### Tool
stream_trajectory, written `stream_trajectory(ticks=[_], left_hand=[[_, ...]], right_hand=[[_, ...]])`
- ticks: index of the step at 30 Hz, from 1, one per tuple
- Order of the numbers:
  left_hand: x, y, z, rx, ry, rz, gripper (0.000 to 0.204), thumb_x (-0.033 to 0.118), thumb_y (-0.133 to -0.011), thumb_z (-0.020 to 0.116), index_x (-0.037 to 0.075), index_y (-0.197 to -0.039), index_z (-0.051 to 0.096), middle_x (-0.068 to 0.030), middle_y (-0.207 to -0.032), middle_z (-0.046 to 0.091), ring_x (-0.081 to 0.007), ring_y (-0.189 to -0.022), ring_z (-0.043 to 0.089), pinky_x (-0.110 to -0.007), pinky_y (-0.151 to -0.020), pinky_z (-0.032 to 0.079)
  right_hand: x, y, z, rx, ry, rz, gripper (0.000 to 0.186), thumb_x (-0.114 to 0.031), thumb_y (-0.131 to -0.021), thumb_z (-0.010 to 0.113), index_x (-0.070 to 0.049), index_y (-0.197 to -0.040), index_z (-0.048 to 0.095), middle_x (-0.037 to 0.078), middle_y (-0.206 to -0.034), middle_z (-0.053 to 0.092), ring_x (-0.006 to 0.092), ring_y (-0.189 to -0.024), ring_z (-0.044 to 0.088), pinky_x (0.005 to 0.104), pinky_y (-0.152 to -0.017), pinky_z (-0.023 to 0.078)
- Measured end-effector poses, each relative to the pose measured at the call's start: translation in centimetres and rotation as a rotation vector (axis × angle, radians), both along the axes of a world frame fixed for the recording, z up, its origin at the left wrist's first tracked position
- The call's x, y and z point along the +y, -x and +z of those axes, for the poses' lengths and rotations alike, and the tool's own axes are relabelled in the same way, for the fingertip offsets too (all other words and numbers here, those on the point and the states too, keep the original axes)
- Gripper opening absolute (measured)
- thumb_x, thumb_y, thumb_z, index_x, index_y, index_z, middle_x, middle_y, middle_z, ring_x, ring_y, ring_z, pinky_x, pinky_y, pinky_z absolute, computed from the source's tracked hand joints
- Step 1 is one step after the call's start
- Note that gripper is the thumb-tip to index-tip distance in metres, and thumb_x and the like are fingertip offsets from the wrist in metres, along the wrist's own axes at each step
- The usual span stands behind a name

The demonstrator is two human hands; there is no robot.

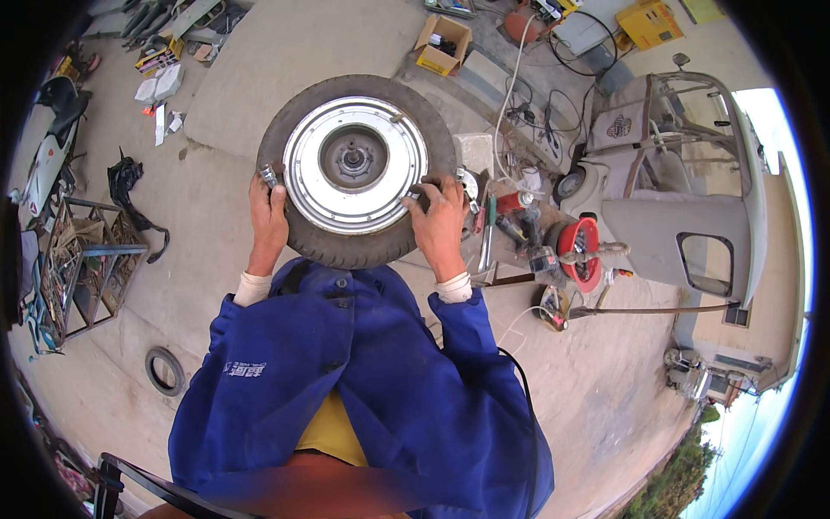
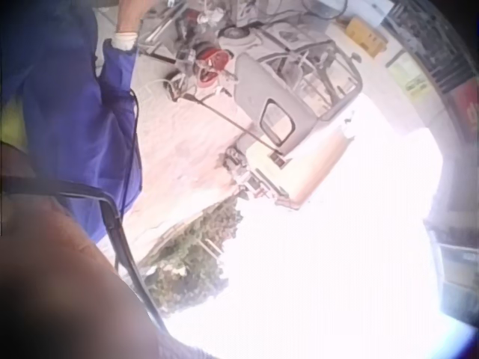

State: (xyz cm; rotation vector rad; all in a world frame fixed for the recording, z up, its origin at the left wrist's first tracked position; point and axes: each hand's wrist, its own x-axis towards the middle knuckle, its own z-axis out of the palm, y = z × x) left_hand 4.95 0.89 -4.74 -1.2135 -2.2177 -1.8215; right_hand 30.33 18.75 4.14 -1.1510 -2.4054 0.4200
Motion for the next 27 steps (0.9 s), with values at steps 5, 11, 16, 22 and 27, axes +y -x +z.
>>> stream_trajectory(ticks=[5, 11, 16, 22, 27], left_hand=[[-0.1, -0.2, -0.2, -0.008, 0.001, 0.004, 0.053, 0.043, -0.117, 0.048, -0.004, -0.137, 0.065, -0.0255, -0.133, 0.062, -0.0446, -0.124, 0.058, -0.051, -0.111, 0.043], [-0.5, -0.2, -0.2, -0.069, 0.071, -0.037, 0.053, 0.042, -0.117, 0.05, -0.003, -0.14, 0.064, -0.0242, -0.141, 0.061, -0.0428, -0.134, 0.055, -0.052, -0.118, 0.038], [-0.8, 0.2, -0.9, -0.138, 0.135, -0.053, 0.057, 0.044, -0.118, 0.048, -0.003, -0.149, 0.058, -0.0236, -0.152, 0.056, -0.0406, -0.143, 0.05, -0.051, -0.122, 0.035], [-1.1, 0.0, -0.4, -0.12, 0.173, -0.039, 0.055, 0.041, -0.118, 0.049, -0.004, -0.149, 0.058, -0.0218, -0.15, 0.056, -0.0389, -0.139, 0.053, -0.049, -0.12, 0.038], [-0.3, -0.1, 0.2, -0.086, 0.134, -0.03, 0.053, 0.042, -0.117, 0.052, -0.004, -0.141, 0.065, -0.0196, -0.138, 0.063, -0.0352, -0.133, 0.057, -0.045, -0.118, 0.039]], right_hand=[[-0.5, 0.1, -0.7, -0.071, -0.077, 0.048, 0.025, -0.023, -0.085, 0.087, -0.009, -0.104, 0.082, 0.003, -0.132, 0.065, 0.032, -0.135, 0.053, 0.0668, -0.113, 0.036], [-1.0, 1.1, -0.5, -0.156, -0.144, 0.016, 0.023, -0.025, -0.087, 0.086, -0.008, -0.102, 0.082, 0.005, -0.133, 0.065, 0.0329, -0.136, 0.053, 0.0682, -0.11, 0.038], [-0.2, -0.6, -0.6, 0.17, -0.062, 0.031, 0.02, -0.023, -0.089, 0.085, -0.007, -0.101, 0.081, 0.009, -0.13, 0.066, 0.0322, -0.129, 0.057, 0.0551, -0.108, 0.043], [5.3, -8.8, -10.5, 0.281, -0.038, -0.431, 0.023, -0.021, -0.094, 0.081, -0.004, -0.11, 0.081, 0.019, -0.117, 0.071, 0.0401, -0.11, 0.068, 0.0491, -0.096, 0.054], [6.3, -11.5, -21.2, 0.127, 0.277, -0.486, 0.023, -0.022, -0.098, 0.074, -0.01, -0.115, 0.083, 0.024, -0.118, 0.072, 0.0446, -0.108, 0.071, 0.0507, -0.096, 0.057]])
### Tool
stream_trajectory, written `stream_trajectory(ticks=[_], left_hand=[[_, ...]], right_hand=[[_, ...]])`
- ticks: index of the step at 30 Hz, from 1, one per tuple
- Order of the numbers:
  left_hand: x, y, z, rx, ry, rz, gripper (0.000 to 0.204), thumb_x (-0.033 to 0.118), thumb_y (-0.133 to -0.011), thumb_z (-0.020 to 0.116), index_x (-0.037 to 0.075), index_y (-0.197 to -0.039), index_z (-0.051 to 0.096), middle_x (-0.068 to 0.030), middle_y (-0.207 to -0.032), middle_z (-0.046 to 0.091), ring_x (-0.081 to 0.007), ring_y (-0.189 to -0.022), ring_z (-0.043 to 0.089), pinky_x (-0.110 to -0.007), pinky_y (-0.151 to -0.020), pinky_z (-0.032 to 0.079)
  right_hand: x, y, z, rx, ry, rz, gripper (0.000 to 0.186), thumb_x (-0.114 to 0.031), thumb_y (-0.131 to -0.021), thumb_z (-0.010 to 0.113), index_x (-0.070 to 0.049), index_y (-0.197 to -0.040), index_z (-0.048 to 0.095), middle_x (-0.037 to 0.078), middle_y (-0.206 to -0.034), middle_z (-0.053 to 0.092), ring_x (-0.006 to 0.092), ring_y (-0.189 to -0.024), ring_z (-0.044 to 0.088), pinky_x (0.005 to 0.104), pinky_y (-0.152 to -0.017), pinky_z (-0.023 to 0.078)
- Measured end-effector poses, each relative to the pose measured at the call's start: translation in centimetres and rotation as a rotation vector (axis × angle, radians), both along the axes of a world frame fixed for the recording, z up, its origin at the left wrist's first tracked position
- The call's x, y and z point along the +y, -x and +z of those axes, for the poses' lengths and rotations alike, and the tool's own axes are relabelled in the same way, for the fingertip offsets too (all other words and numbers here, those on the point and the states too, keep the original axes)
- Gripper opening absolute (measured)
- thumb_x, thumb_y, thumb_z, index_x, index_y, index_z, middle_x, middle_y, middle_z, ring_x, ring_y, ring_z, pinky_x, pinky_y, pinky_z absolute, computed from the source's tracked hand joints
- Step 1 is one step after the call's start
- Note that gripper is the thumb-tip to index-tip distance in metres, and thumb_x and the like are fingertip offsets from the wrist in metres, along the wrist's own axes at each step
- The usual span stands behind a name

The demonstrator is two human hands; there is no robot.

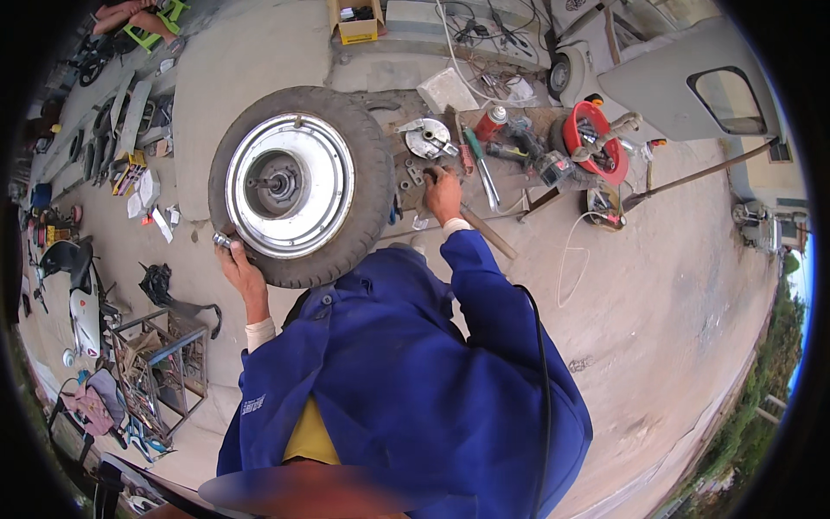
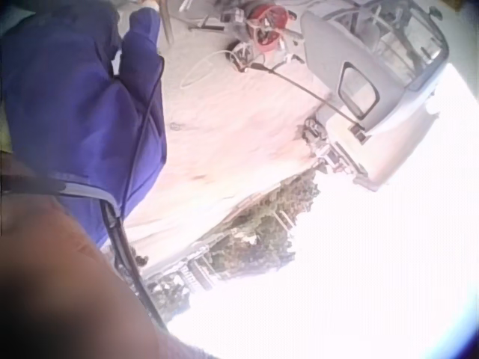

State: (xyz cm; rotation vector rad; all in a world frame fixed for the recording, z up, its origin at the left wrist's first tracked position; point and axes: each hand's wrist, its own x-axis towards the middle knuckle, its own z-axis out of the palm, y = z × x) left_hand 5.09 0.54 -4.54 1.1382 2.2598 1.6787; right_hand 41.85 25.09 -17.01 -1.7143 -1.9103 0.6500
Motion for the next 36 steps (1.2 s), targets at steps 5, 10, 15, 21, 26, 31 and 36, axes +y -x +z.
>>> stream_trajectory(ticks=[5, 10, 15, 21, 26, 31, 36], left_hand=[[-0.2, 0.5, 0.1, -0.03, 0.021, -0.013, 0.055, 0.042, -0.117, 0.052, -0.006, -0.14, 0.064, -0.018, -0.14, 0.062, -0.0326, -0.132, 0.057, -0.044, -0.119, 0.039], [-0.6, 0.2, 0.4, -0.101, 0.06, -0.004, 0.053, 0.04, -0.117, 0.052, -0.006, -0.141, 0.062, -0.017, -0.138, 0.062, -0.0309, -0.129, 0.059, -0.042, -0.115, 0.042], [-1.1, 0.1, 0.3, -0.07, 0.12, 0.038, 0.048, 0.037, -0.116, 0.053, -0.001, -0.144, 0.062, -0.0151, -0.141, 0.06, -0.0285, -0.129, 0.059, -0.041, -0.115, 0.043], [-0.8, 0.5, -0.7, 0.02, 0.076, 0.01, 0.048, 0.038, -0.115, 0.055, -0.002, -0.141, 0.064, -0.0188, -0.143, 0.059, -0.0344, -0.133, 0.058, -0.044, -0.116, 0.042], [-0.7, 0.1, -0.1, 0.01, 0.068, 0.042, 0.046, 0.036, -0.114, 0.056, -0.003, -0.138, 0.066, -0.0198, -0.141, 0.059, -0.0357, -0.134, 0.055, -0.045, -0.118, 0.04], [-0.5, 0.1, 0.3, 0.025, 0.077, 0.052, 0.044, 0.034, -0.114, 0.056, -0.002, -0.137, 0.066, -0.0198, -0.141, 0.06, -0.0364, -0.134, 0.054, -0.046, -0.118, 0.039], [-0.3, 0.3, -0.4, 0.02, 0.046, 0.034, 0.043, 0.034, -0.114, 0.056, -0.001, -0.135, 0.067, -0.0196, -0.141, 0.06, -0.0374, -0.133, 0.054, -0.047, -0.118, 0.039]], right_hand=[[1.5, 0.9, -6.8, -0.092, 0.044, 0.035, 0.027, -0.018, -0.1, 0.066, -0.014, -0.122, 0.081, 0.023, -0.124, 0.071, 0.0453, -0.108, 0.072, 0.0528, -0.094, 0.059], [2.6, 1.7, -10.7, -0.263, 0.05, 0.11, 0.032, -0.014, -0.105, 0.054, -0.015, -0.127, 0.077, 0.022, -0.134, 0.068, 0.0446, -0.108, 0.074, 0.0538, -0.091, 0.061], [3.8, 1.2, -12.5, -0.325, -0.004, 0.167, 0.023, -0.012, -0.1, 0.059, -0.009, -0.116, 0.075, 0.021, -0.132, 0.067, 0.0435, -0.102, 0.075, 0.0529, -0.083, 0.063], [5.2, 0.4, -11.9, -0.36, 0.094, 0.251, 0.026, -0.012, -0.105, 0.053, -0.008, -0.126, 0.068, 0.024, -0.14, 0.065, 0.0463, -0.109, 0.074, 0.0538, -0.087, 0.063], [5.4, 1.0, -12.1, -0.375, 0.09, 0.336, 0.023, -0.011, -0.105, 0.052, -0.008, -0.125, 0.064, 0.026, -0.133, 0.069, 0.0474, -0.112, 0.073, 0.0556, -0.089, 0.062], [3.8, 2.1, -8.6, -0.231, 0.054, 0.211, 0.032, -0.01, -0.1, 0.061, -0.008, -0.131, 0.066, 0.027, -0.134, 0.071, 0.048, -0.108, 0.074, 0.0538, -0.092, 0.06], [2.4, 0.4, -4.2, 0.153, -0.004, 0.056, 0.027, -0.013, -0.1, 0.07, -0.003, -0.124, 0.076, 0.022, -0.115, 0.079, 0.0386, -0.097, 0.077, 0.0443, -0.089, 0.059]])
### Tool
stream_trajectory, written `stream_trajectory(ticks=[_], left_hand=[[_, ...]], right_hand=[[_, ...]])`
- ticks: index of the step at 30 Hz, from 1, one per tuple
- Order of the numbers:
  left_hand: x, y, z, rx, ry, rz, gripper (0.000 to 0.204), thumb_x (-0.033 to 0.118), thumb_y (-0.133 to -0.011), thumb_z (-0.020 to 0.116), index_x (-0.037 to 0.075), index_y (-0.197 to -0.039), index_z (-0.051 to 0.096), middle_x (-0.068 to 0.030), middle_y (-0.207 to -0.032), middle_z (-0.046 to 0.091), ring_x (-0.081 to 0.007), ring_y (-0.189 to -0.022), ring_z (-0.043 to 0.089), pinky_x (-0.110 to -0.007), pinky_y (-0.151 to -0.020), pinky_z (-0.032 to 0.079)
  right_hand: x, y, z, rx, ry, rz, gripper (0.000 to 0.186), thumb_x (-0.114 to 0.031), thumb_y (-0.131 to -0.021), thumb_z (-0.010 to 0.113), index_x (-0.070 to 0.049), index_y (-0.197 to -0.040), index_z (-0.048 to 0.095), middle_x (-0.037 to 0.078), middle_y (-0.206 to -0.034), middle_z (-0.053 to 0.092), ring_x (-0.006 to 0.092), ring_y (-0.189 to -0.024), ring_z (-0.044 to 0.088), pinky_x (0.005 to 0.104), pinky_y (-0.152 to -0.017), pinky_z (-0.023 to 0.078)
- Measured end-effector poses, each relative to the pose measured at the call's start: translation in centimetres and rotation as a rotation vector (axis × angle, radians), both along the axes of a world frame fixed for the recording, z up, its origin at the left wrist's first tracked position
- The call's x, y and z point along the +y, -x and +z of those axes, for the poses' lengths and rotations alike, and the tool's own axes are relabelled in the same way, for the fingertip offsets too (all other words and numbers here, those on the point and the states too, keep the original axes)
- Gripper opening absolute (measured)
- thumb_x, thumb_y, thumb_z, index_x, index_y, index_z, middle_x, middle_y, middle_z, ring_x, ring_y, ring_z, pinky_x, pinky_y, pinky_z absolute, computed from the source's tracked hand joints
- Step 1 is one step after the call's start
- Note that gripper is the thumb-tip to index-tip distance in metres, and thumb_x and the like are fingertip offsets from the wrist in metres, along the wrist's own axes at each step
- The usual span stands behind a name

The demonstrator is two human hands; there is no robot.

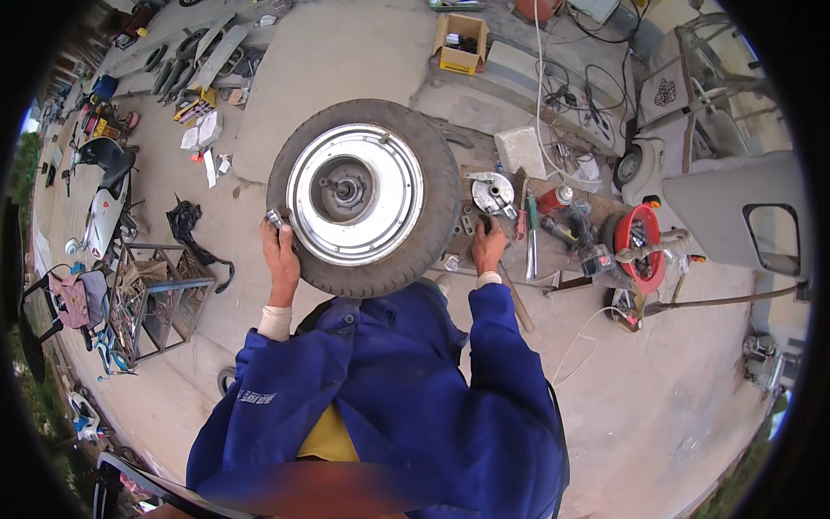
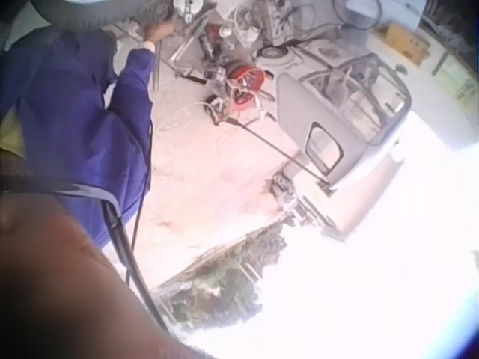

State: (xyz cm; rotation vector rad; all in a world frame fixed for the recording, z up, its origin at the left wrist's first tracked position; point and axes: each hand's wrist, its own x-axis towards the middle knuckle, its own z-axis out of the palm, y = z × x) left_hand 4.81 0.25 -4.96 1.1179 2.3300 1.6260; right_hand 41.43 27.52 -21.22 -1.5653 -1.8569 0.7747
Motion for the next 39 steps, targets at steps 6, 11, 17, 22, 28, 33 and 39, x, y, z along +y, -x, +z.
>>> stream_trajectory(ticks=[6, 11, 17, 22, 28, 33, 39], left_hand=[[-0.2, -0.4, 0.3, -0.015, -0.009, 0.005, 0.043, 0.034, -0.114, 0.055, -0.001, -0.135, 0.067, -0.019, -0.14, 0.061, -0.0377, -0.133, 0.053, -0.047, -0.118, 0.039], [0.0, -0.2, -0.3, 0.028, -0.037, 0.017, 0.046, 0.037, -0.114, 0.055, -0.002, -0.134, 0.067, -0.0203, -0.137, 0.061, -0.039, -0.131, 0.053, -0.049, -0.118, 0.037], [0.1, -0.3, -0.3, 0.028, -0.063, 0.005, 0.05, 0.041, -0.115, 0.054, -0.004, -0.132, 0.069, -0.0243, -0.141, 0.06, -0.0422, -0.136, 0.052, -0.051, -0.12, 0.036], [0.2, -0.5, 0.2, 0.035, -0.074, 0.009, 0.053, 0.044, -0.115, 0.053, -0.004, -0.131, 0.069, -0.0253, -0.139, 0.061, -0.0432, -0.133, 0.054, -0.051, -0.118, 0.038], [0.2, -0.4, -0.2, 0.055, -0.089, 0.021, 0.054, 0.046, -0.115, 0.052, -0.003, -0.13, 0.07, -0.026, -0.137, 0.062, -0.0442, -0.13, 0.055, -0.052, -0.116, 0.039], [0.1, -0.4, 0.0, 0.067, -0.096, 0.01, 0.055, 0.047, -0.115, 0.052, -0.003, -0.129, 0.07, -0.0255, -0.136, 0.062, -0.0437, -0.129, 0.056, -0.052, -0.115, 0.04], [0.1, -0.3, 0.4, 0.047, -0.113, -0.013, 0.055, 0.048, -0.115, 0.052, -0.003, -0.13, 0.068, -0.0248, -0.135, 0.062, -0.0436, -0.127, 0.056, -0.052, -0.114, 0.041]], right_hand=[[-2.8, 3.1, 16.9, 0.595, -0.043, -0.072, 0.02, -0.008, -0.103, 0.076, 0.005, -0.118, 0.077, 0.007, -0.106, 0.077, 0.0137, -0.093, 0.069, 0.0293, -0.084, 0.055], [-4.1, 9.3, 26.4, 0.209, -0.361, 0.365, 0.022, -0.009, -0.091, 0.084, -0.004, -0.111, 0.078, 0.013, -0.109, 0.069, 0.0329, -0.1, 0.069, 0.0395, -0.09, 0.055], [-1.8, 12.6, 24.3, -0.231, -0.532, 0.519, 0.018, -0.022, -0.09, 0.082, -0.01, -0.103, 0.081, 0.006, -0.113, 0.068, 0.0313, -0.115, 0.061, 0.0521, -0.1, 0.048], [-1.4, 13.0, 24.4, -0.338, -0.556, 0.568, 0.018, -0.025, -0.089, 0.082, -0.012, -0.102, 0.081, 0.004, -0.114, 0.068, 0.0292, -0.117, 0.06, 0.0516, -0.1, 0.045], [-1.7, 13.1, 24.6, -0.36, -0.57, 0.612, 0.018, -0.024, -0.088, 0.083, -0.012, -0.1, 0.081, 0.003, -0.114, 0.068, 0.0287, -0.119, 0.06, 0.0517, -0.1, 0.044], [-2.1, 13.2, 24.5, -0.4, -0.607, 0.614, 0.018, -0.023, -0.089, 0.082, -0.012, -0.102, 0.08, 0.002, -0.115, 0.069, 0.0287, -0.119, 0.06, 0.0531, -0.101, 0.044], [-2.3, 13.2, 24.9, -0.475, -0.565, 0.645, 0.019, -0.022, -0.091, 0.08, -0.01, -0.107, 0.08, 0.009, -0.123, 0.066, 0.0337, -0.123, 0.06, 0.0529, -0.1, 0.046]])
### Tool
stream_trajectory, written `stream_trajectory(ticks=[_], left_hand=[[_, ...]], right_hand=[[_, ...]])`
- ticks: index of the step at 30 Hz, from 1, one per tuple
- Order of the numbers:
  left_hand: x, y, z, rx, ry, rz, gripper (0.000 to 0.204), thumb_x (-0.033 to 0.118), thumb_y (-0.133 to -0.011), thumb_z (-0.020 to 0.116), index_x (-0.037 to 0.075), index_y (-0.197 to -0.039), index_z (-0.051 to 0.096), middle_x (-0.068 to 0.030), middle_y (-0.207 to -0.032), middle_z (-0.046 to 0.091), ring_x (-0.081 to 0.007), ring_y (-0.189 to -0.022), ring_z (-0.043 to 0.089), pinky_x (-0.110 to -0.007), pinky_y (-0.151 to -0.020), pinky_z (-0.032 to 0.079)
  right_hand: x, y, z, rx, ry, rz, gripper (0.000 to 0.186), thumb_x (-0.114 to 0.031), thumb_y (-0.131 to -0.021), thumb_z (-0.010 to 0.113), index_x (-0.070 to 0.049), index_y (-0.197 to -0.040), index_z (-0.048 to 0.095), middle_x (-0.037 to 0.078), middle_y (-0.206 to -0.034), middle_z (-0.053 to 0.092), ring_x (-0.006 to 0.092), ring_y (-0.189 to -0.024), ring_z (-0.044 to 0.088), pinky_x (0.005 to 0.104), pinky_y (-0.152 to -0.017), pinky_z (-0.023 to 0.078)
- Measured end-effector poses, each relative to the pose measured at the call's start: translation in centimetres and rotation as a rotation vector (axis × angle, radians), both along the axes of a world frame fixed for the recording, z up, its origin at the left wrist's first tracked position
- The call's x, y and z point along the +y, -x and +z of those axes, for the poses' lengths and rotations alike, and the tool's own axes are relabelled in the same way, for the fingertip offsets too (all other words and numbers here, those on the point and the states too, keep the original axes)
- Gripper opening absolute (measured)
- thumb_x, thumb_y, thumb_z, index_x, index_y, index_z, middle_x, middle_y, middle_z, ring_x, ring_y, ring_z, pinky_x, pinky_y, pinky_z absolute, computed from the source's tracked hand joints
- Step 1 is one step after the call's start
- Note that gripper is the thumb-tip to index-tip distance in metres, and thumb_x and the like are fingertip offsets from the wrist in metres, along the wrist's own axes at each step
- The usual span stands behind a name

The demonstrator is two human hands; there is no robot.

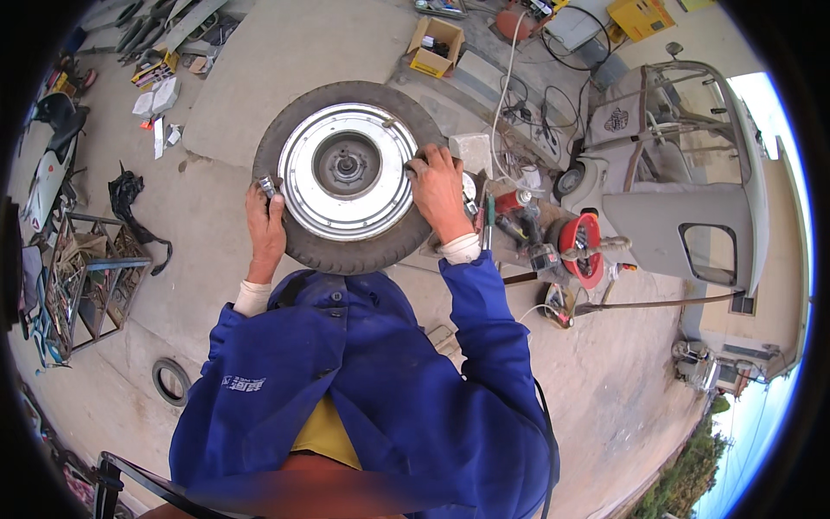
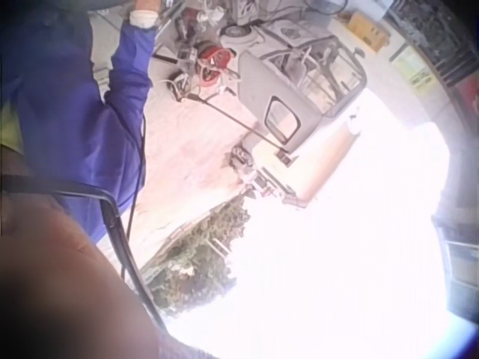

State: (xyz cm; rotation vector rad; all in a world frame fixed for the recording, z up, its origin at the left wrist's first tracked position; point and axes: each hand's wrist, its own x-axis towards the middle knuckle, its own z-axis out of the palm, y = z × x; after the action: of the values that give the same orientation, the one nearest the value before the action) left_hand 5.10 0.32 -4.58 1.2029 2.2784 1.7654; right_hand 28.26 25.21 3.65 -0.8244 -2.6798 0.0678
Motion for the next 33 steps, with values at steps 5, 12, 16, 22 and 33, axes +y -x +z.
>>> stream_trajectory(ticks=[5, 12, 16, 22, 33], left_hand=[[0.0, 0.1, -0.6, 0.027, 0.001, 0.013, 0.056, 0.048, -0.115, 0.053, -0.004, -0.13, 0.067, -0.0251, -0.135, 0.061, -0.0438, -0.127, 0.056, -0.052, -0.114, 0.041], [0.0, 0.3, -0.5, 0.01, -0.003, -0.022, 0.054, 0.047, -0.115, 0.053, -0.003, -0.129, 0.067, -0.0238, -0.137, 0.06, -0.0437, -0.127, 0.055, -0.053, -0.116, 0.039], [-0.4, -0.9, 3.0, -0.08, -0.094, -0.099, 0.038, 0.035, -0.111, 0.063, -0.002, -0.118, 0.069, -0.0182, -0.117, 0.068, -0.0395, -0.112, 0.062, -0.049, -0.102, 0.048], [1.6, -5.0, 8.8, 0.261, -0.104, -0.459, 0.024, 0.016, -0.093, 0.083, -0.001, -0.105, 0.072, -0.0145, -0.094, 0.071, -0.0359, -0.084, 0.069, -0.045, -0.074, 0.055], [3.9, -7.3, 9.0, 0.143, -0.013, -0.467, 0.027, 0.008, -0.096, 0.077, -0.001, -0.121, 0.07, -0.0179, -0.125, 0.068, -0.0386, -0.115, 0.067, -0.047, -0.096, 0.054]], right_hand=[[0.0, 0.4, -0.3, -0.013, -0.035, -0.017, 0.02, -0.021, -0.092, 0.08, -0.01, -0.108, 0.08, 0.011, -0.124, 0.066, 0.0338, -0.123, 0.061, 0.0528, -0.1, 0.047], [0.3, -0.1, 0.2, 0.007, -0.007, 0.005, 0.024, -0.019, -0.093, 0.08, -0.007, -0.114, 0.079, 0.012, -0.125, 0.066, 0.0363, -0.12, 0.063, 0.0518, -0.098, 0.05], [-1.6, -0.6, 3.3, 0.308, 0.235, -0.006, 0.03, -0.016, -0.097, 0.079, -0.003, -0.123, 0.077, 0.014, -0.125, 0.068, 0.0326, -0.105, 0.069, 0.0431, -0.092, 0.056], [-11.3, 0.8, 9.0, 0.428, 0.696, 0.383, 0.048, -0.012, -0.099, 0.079, -0.003, -0.145, 0.067, 0.015, -0.121, 0.069, 0.0282, -0.1, 0.07, 0.0392, -0.089, 0.057], [-6.2, -1.1, 7.2, 0.616, 0.428, -0.005, 0.039, -0.006, -0.098, 0.077, -0.003, -0.136, 0.071, 0.015, -0.117, 0.075, 0.03, -0.106, 0.072, 0.039, -0.094, 0.057]])
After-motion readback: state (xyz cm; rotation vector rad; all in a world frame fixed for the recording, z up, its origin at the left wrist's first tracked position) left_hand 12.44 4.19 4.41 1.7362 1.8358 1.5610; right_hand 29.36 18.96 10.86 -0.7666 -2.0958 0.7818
